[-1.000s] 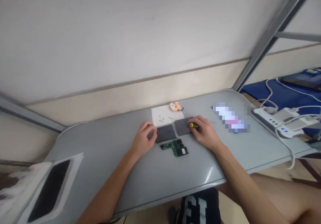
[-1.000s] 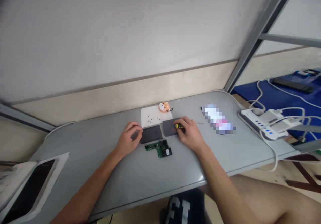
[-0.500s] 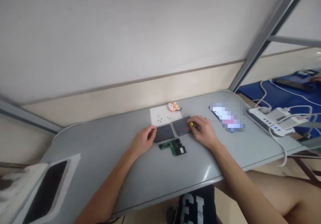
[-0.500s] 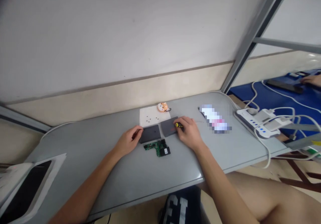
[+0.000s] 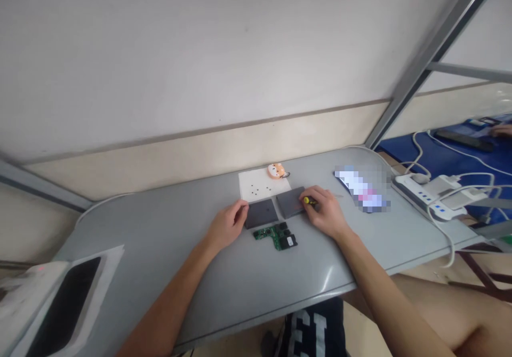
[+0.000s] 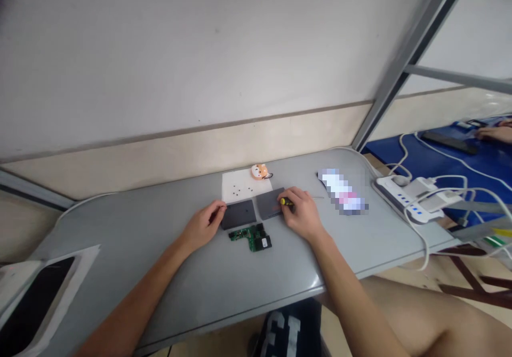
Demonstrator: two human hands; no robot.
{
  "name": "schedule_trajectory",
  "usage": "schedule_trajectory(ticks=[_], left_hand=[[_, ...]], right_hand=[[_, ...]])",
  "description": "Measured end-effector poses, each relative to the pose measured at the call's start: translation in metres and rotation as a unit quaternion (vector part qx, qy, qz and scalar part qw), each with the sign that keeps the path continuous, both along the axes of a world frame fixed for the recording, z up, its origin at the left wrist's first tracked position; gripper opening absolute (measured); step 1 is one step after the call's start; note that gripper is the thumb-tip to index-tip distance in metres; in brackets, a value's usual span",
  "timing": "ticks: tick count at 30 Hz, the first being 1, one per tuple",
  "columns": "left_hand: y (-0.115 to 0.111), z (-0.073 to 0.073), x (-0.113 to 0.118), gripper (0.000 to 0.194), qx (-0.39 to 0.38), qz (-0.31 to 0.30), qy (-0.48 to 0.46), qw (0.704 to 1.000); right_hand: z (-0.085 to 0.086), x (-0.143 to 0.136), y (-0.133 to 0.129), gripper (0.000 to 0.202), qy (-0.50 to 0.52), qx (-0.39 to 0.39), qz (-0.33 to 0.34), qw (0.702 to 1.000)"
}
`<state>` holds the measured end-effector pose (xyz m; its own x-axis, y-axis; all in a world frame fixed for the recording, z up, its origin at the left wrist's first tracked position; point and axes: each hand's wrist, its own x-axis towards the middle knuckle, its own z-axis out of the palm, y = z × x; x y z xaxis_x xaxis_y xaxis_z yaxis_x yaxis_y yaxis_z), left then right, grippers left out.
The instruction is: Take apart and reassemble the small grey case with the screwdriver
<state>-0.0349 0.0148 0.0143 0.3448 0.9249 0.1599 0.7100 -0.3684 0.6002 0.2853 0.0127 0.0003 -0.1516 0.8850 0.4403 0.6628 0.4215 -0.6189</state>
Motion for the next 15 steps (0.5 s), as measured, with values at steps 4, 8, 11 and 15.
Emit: schedule_trajectory(ticks=[4,8,11,15], left_hand=[[0.0005,-0.0010,0.0009,0.022,0.008,0.000,0.013,1.000],[0.0009,-0.0027,0.0005,0.022,0.013,-0.005,0.024,1.000],[0.0014,-0.0035,0.0006,0.022,0.019,-0.005,0.025,0.999],[0.0024,-0.0042,0.0014,0.023,0.034,-0.008,0.025,0.999]], right_hand=[[0.0003,-0.0003,0.0002,0.020,0.001,0.001,-0.001,1.000],[0.0002,-0.0001,0.0000,0.021,0.001,0.006,-0.001,1.000],[-0.0005,-0.0001,0.0007,0.021,0.002,0.005,-0.009,1.000],[-0.0013,-0.0001,0.0020,0.021,0.003,0.008,-0.022,1.000]])
